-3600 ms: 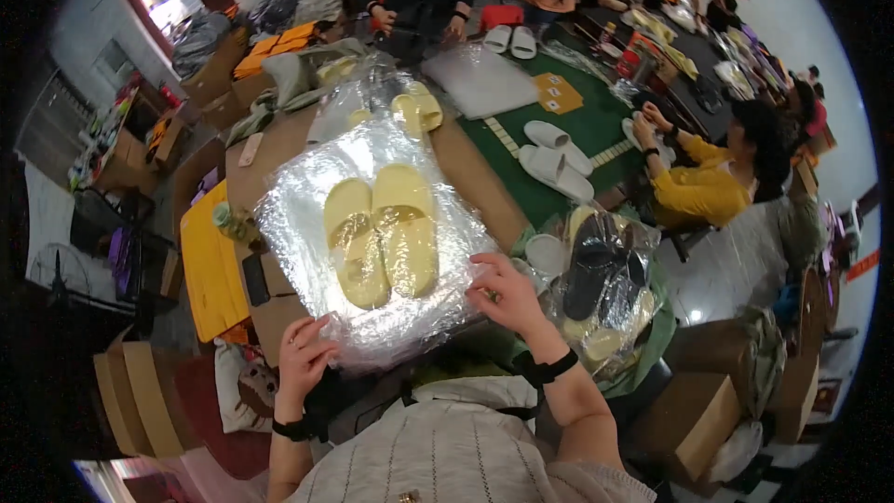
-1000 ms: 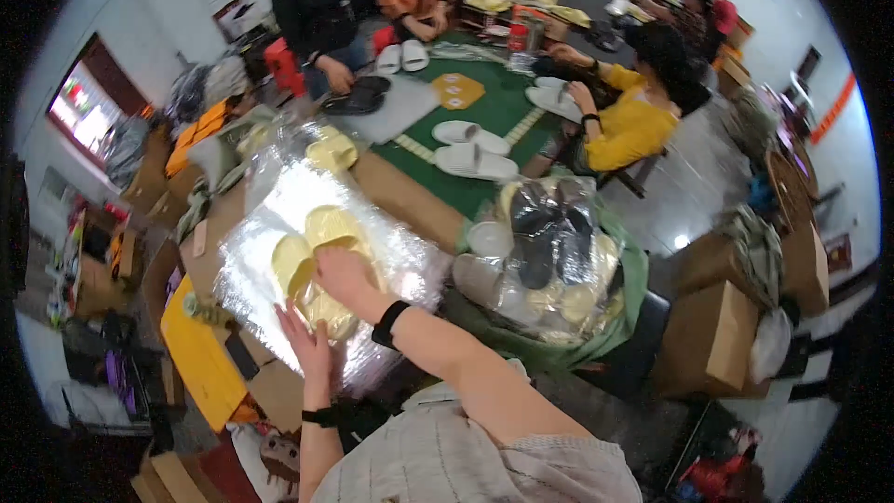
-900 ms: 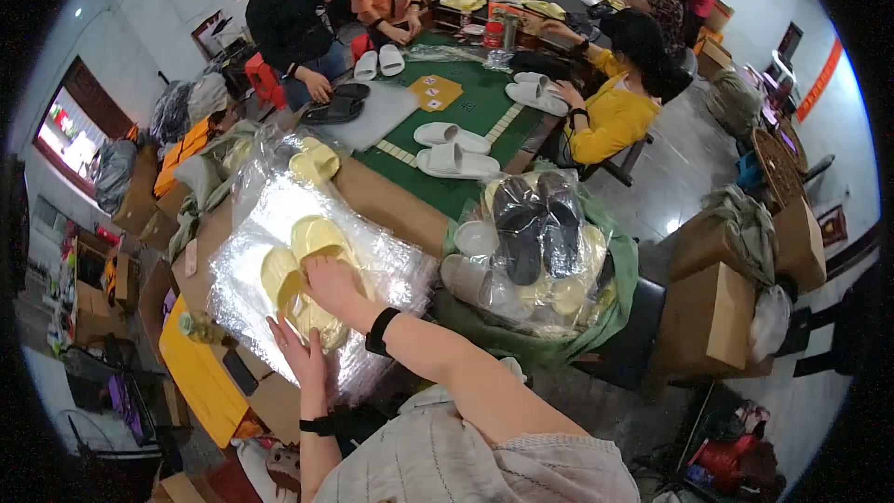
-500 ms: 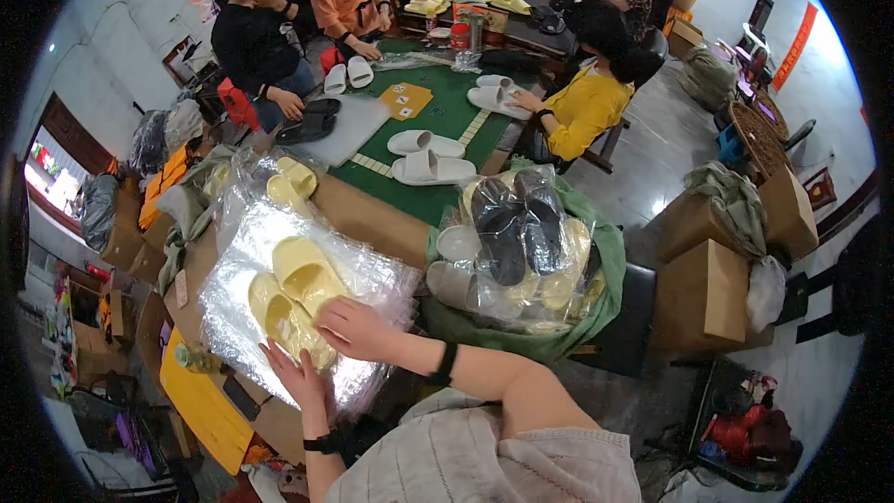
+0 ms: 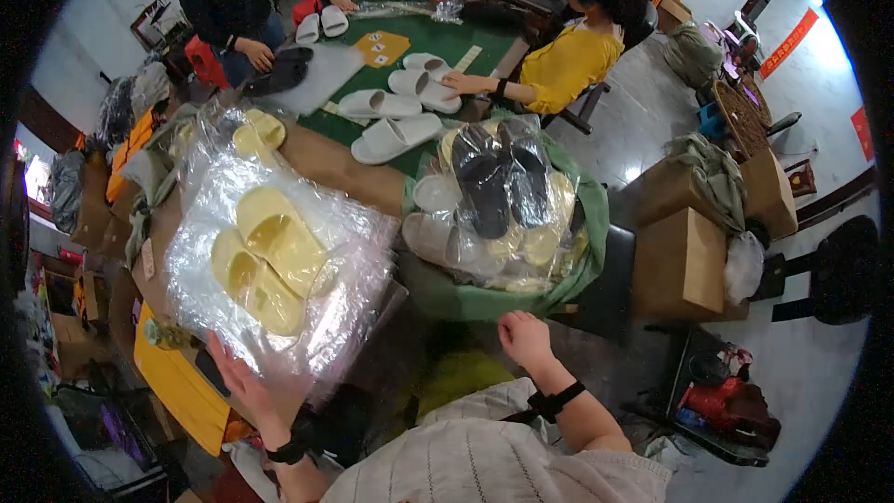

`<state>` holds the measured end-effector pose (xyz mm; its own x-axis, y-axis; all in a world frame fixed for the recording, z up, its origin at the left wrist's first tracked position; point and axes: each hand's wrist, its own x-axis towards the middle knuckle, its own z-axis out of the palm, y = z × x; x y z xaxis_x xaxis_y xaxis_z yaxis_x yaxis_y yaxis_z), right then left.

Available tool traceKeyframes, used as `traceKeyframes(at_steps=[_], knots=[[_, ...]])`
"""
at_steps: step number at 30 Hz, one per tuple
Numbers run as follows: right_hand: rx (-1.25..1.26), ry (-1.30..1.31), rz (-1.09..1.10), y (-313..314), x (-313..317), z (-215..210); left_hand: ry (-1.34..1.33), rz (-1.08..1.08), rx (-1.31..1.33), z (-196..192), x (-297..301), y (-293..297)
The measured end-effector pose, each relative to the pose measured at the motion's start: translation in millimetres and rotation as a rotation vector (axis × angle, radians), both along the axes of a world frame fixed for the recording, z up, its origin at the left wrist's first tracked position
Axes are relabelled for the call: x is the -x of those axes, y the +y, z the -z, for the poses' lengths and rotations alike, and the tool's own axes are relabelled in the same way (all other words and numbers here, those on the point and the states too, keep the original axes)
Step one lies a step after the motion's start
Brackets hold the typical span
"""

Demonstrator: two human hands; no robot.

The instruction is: Packaging sandals into plastic bags and placing them into a larger transport sack in a manufacturing facility.

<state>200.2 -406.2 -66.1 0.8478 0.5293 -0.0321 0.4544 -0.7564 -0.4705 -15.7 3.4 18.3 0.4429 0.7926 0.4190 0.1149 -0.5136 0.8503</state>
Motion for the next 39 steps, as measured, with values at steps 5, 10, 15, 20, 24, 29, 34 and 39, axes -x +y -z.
traceKeyframes(at_steps=[5,10,15,20,24,29,34,39], knots=[[0.126,0.087,0.096,-59,19,20,0.188,0.012,-0.202,-30,26,-60],[0.298,0.368,0.406,-125,-6,71,0.489,0.507,-0.122,-31,-1,-133],[0.484,0.550,0.569,-206,-50,132,0.831,0.648,0.321,24,-51,-206],[0.136,0.929,0.916,-280,-114,187,1.042,0.528,0.912,147,-107,-276],[-0.494,1.722,0.948,-282,-132,214,0.898,0.323,1.466,223,-180,-334],[-1.398,2.133,1.288,-240,-104,259,0.863,0.022,1.637,277,-245,-376],[-1.873,2.130,1.396,-241,-86,329,1.181,0.888,0.677,283,-254,-374],[-2.177,2.000,1.632,-224,-88,290,0.222,-0.222,1.887,301,-239,-355]])
